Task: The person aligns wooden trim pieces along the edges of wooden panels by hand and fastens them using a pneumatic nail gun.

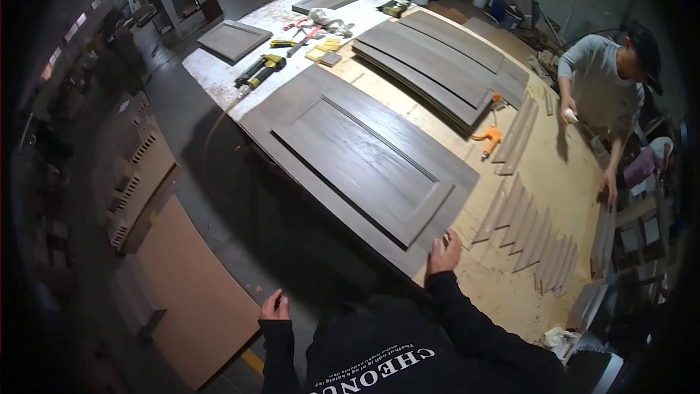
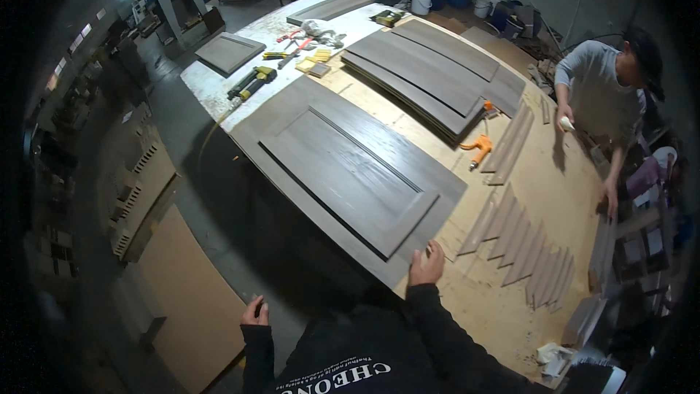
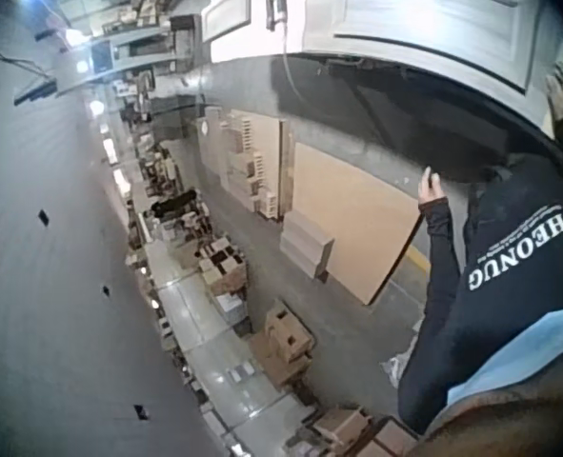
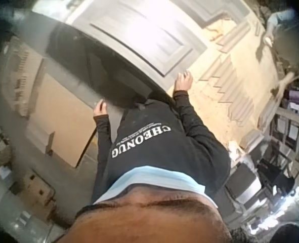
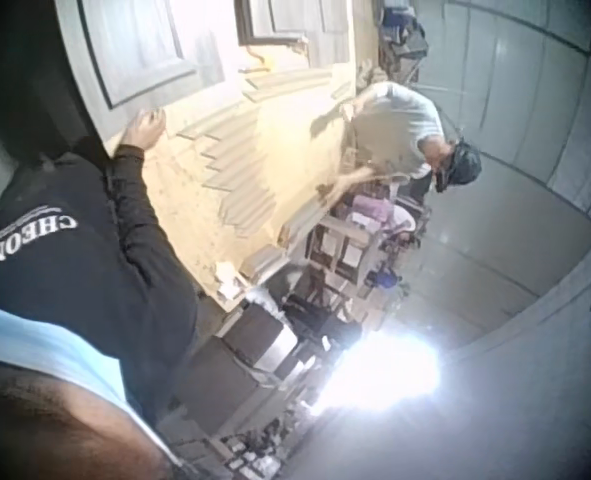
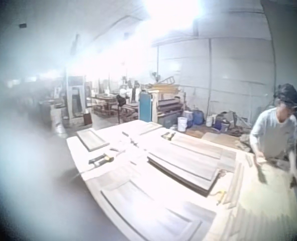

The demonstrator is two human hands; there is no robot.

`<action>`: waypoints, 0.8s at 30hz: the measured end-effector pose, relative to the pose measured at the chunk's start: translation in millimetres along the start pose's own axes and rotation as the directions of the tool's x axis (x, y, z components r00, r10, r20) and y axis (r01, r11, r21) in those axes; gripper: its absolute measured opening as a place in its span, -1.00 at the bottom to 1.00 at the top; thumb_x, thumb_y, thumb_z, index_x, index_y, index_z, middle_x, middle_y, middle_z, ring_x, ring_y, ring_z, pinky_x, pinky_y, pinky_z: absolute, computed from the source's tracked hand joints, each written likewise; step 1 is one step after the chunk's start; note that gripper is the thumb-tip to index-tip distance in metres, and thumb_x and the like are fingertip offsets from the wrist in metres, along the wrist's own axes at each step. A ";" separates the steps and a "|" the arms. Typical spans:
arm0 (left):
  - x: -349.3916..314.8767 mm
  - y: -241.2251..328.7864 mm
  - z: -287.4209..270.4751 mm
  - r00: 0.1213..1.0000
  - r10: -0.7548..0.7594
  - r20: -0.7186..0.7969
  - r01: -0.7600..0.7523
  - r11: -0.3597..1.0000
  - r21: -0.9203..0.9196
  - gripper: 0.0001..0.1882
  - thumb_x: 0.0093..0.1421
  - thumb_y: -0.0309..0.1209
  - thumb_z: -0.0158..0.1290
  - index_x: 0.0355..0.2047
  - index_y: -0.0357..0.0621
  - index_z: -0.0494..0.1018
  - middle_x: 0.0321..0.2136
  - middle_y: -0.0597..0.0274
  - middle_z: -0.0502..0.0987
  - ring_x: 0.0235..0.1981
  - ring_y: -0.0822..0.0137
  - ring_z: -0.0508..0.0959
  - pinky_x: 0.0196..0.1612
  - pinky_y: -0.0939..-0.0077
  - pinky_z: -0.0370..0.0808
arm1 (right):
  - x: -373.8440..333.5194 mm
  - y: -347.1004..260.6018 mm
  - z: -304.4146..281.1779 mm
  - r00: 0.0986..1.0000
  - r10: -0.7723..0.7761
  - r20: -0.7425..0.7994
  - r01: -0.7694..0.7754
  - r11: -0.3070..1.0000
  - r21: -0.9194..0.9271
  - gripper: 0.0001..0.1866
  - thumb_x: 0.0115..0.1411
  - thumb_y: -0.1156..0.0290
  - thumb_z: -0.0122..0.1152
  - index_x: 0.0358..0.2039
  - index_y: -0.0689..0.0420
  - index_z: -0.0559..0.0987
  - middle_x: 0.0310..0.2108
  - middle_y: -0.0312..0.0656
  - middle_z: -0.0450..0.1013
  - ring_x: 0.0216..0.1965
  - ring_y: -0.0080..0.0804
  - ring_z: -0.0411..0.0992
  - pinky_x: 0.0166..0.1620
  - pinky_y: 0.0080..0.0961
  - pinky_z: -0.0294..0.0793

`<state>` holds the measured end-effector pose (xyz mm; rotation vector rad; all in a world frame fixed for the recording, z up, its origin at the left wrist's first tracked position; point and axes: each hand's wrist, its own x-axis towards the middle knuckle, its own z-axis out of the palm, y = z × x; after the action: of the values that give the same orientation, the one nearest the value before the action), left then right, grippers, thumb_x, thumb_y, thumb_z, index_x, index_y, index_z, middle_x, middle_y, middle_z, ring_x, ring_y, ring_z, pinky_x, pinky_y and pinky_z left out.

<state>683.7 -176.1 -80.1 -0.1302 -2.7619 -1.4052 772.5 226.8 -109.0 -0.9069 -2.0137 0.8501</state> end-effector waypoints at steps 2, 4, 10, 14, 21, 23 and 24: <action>15.5 -12.0 -22.2 0.996 -0.091 -0.023 0.091 0.996 -0.006 -0.72 0.10 -0.44 0.07 -0.16 -0.23 0.49 -0.38 0.15 0.55 -0.35 0.33 0.54 -0.22 0.47 0.47 | 0.3 -11.0 8.8 1.000 -0.015 -0.001 0.015 0.992 -0.125 -0.56 0.11 0.27 0.10 -0.05 0.26 0.37 -0.09 0.03 0.33 -0.10 -0.10 0.36 -0.01 -0.29 0.38; 36.8 -17.6 -35.3 0.988 -0.157 -0.001 0.157 0.987 -0.026 -0.73 0.12 -0.43 0.07 -0.16 -0.24 0.49 -0.37 0.18 0.55 -0.33 0.39 0.53 -0.22 0.51 0.47 | 1.6 -14.4 7.6 0.999 -0.047 0.002 0.046 0.978 -0.205 -0.52 0.11 0.16 0.08 -0.07 0.25 0.38 -0.09 0.05 0.34 -0.09 -0.04 0.35 -0.02 -0.24 0.35; 159.3 -3.8 -20.6 0.985 -0.038 0.166 0.043 0.999 -0.025 -0.73 0.13 -0.42 0.07 -0.16 -0.24 0.50 -0.35 0.13 0.55 -0.34 0.35 0.54 -0.20 0.50 0.47 | -1.0 -19.7 1.6 0.999 -0.031 -0.016 0.025 0.951 -0.308 -0.41 0.13 -0.05 -0.01 -0.04 0.22 0.35 -0.04 0.06 0.32 0.01 0.03 0.27 0.06 -0.15 0.19; 278.8 35.8 24.2 0.935 0.236 0.264 -0.224 0.972 -0.074 -0.76 0.10 -0.44 0.07 -0.20 -0.24 0.51 -0.36 0.08 0.53 -0.34 0.25 0.55 -0.23 0.47 0.46 | -1.5 -26.0 0.7 1.000 0.018 -0.015 -0.023 0.907 -0.420 -0.44 0.14 -0.03 -0.02 -0.07 0.21 0.39 -0.02 0.06 0.32 0.02 0.03 0.26 0.07 -0.15 0.17; 459.9 11.8 103.9 0.892 0.374 0.252 -0.396 0.917 0.039 -0.55 0.00 -0.45 0.10 -0.05 -0.26 0.39 -0.27 -0.03 0.42 -0.28 0.05 0.44 -0.18 0.31 0.42 | 19.8 -28.8 35.0 0.983 0.147 -0.108 -0.181 0.868 -0.463 -0.60 0.01 0.40 0.18 -0.09 0.21 0.44 -0.12 0.02 0.37 -0.10 -0.02 0.36 -0.02 -0.25 0.32; 493.3 -7.5 125.3 0.861 0.374 0.345 -0.423 0.903 0.075 -0.54 -0.01 -0.43 0.11 -0.06 -0.27 0.39 -0.27 -0.05 0.42 -0.26 0.02 0.44 -0.15 0.26 0.41 | 41.1 -81.0 55.6 0.925 0.155 -0.347 -0.317 0.817 -0.482 -0.59 -0.05 0.42 0.23 -0.13 0.22 0.46 -0.15 0.01 0.38 -0.10 -0.03 0.36 -0.02 -0.23 0.33; 500.6 -5.3 136.7 0.810 0.421 0.408 -0.483 0.874 0.058 -0.54 -0.02 -0.40 0.12 -0.07 -0.27 0.40 -0.27 -0.06 0.42 -0.25 0.01 0.44 -0.14 0.24 0.40 | 39.7 -87.2 60.1 0.943 0.151 -0.298 -0.294 0.799 -0.525 -0.51 -0.12 0.39 0.27 -0.11 0.21 0.45 -0.13 0.02 0.37 -0.08 -0.03 0.34 0.00 -0.22 0.32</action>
<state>185.1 -40.4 -127.9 -1.0945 -2.8240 -1.1166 677.3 197.6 -55.2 -1.5299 -1.9860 0.2188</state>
